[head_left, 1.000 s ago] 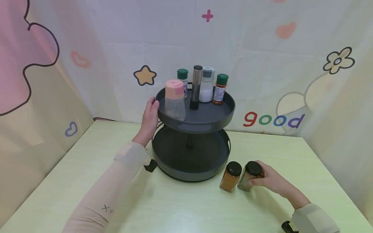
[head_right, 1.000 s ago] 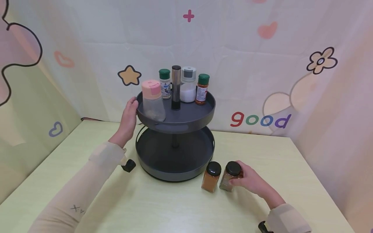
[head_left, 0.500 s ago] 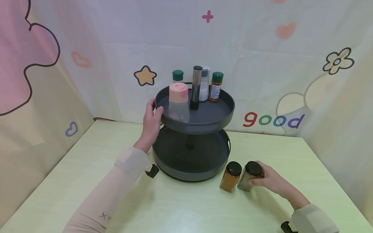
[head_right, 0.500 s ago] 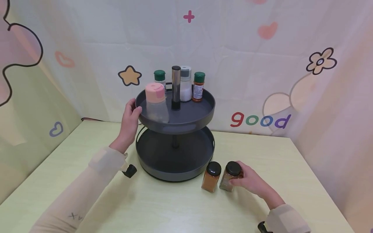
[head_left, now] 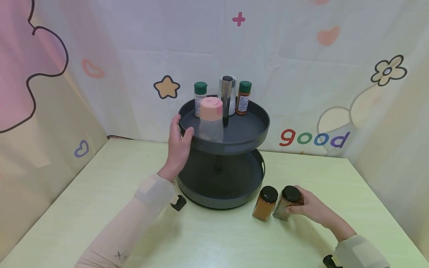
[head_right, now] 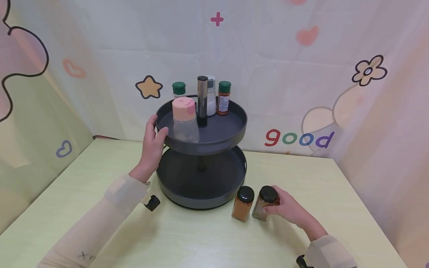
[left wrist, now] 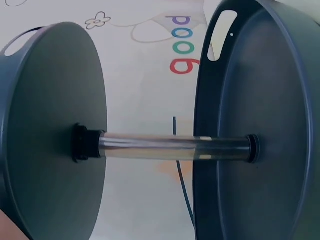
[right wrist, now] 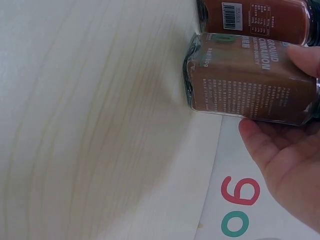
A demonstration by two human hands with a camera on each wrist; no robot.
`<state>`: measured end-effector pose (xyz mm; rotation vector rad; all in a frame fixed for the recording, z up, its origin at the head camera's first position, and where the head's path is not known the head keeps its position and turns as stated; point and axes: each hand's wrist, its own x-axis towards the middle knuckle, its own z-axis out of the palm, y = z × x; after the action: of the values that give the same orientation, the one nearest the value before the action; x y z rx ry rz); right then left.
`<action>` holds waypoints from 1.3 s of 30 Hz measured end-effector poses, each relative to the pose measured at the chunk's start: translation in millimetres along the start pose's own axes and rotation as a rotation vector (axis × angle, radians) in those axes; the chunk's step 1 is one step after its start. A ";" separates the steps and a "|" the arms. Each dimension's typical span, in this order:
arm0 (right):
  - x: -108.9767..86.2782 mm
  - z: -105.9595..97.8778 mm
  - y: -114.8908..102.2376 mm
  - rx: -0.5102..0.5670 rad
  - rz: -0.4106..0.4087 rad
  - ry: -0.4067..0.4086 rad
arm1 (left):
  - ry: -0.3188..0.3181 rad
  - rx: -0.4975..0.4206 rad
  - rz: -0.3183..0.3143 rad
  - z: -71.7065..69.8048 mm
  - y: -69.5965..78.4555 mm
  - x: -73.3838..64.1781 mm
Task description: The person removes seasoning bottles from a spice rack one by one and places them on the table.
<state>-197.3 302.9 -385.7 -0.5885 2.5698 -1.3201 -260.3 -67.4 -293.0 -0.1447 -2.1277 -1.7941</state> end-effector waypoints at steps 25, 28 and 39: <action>-0.4 -1.3 3.1 0.026 -0.002 -0.030 | 0.035 0.022 -0.118 -8.6 8.7 19.1; -0.5 -2.0 2.9 0.026 0.004 -0.033 | 0.010 0.006 -0.152 -9.3 8.4 25.1; 0.4 -2.0 3.9 0.010 -0.015 -0.028 | -0.088 -0.039 -0.163 -9.6 5.1 34.6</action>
<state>-199.4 306.2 -387.7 -0.6206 2.5396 -1.3194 -289.1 -80.8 -275.5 -0.0629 -2.2230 -1.9558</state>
